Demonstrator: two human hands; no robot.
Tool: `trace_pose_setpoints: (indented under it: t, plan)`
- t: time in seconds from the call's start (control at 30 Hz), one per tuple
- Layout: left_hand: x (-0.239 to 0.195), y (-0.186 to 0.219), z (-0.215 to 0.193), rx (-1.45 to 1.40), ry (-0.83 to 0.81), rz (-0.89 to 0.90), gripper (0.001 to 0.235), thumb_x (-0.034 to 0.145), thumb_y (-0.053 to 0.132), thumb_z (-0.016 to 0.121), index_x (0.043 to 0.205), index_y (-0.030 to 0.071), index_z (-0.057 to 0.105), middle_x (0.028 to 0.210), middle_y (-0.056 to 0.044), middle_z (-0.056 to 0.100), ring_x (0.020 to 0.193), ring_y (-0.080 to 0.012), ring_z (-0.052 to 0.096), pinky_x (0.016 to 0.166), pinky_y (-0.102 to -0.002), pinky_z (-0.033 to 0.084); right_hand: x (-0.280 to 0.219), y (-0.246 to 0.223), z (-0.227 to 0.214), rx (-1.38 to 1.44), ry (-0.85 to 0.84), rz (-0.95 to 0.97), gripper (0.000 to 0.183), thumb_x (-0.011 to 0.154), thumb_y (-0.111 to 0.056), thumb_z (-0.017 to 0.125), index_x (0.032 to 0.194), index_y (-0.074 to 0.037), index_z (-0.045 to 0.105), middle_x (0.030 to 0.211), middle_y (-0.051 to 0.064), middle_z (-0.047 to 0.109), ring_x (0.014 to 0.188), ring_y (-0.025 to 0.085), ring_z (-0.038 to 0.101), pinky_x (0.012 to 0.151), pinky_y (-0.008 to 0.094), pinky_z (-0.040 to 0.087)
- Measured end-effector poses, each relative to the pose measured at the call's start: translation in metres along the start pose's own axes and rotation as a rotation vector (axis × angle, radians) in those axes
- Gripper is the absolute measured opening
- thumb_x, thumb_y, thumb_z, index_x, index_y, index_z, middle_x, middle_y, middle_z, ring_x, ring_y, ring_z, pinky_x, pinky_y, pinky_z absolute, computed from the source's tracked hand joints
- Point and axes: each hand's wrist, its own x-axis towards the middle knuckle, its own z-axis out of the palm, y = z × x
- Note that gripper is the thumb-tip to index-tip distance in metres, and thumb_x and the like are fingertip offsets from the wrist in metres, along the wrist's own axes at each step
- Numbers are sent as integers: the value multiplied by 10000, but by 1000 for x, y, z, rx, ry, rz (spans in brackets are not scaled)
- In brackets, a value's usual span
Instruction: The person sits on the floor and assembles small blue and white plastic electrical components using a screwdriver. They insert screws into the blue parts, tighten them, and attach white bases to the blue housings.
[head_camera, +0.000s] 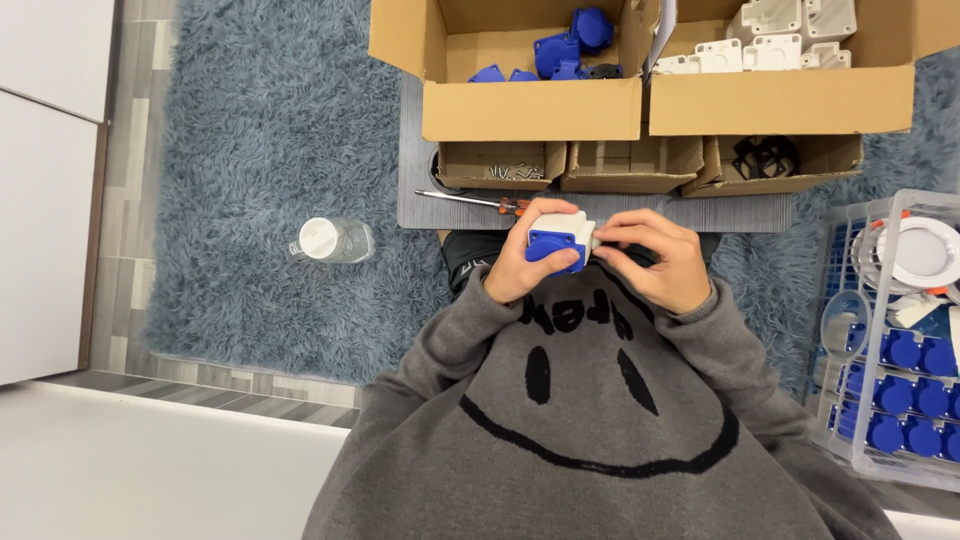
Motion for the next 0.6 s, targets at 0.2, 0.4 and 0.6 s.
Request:
trace_pose_setpoints:
  t: [0.2, 0.4, 0.6]
  plan:
    - [2, 7, 8, 55, 22, 14, 646, 932, 351, 914, 1428, 69, 611, 1204, -108, 648, 1176, -185, 614, 1051, -392, 471, -12, 12, 10, 48, 79, 98, 163, 929, 27, 893, 1082, -21, 865, 1034, 151, 810, 803, 220, 764, 723, 332, 603]
    - [7, 19, 19, 159, 34, 104, 686, 908, 369, 934, 1399, 63, 565, 1187, -122, 581, 1156, -219, 599, 1041, -432, 463, -23, 29, 22, 207, 161, 233, 140, 976, 13, 861, 1115, 12, 843, 1045, 163, 800, 859, 128, 705, 762, 300, 599]
    - [15, 15, 28, 266, 54, 249, 715, 900, 386, 941, 1386, 37, 551, 1202, -152, 550, 1159, -326, 625, 1019, -484, 479, -27, 29, 32, 348, 237, 388, 161, 1093, -51, 736, 1212, 55, 760, 1154, 170, 736, 987, 134, 661, 834, 295, 588]
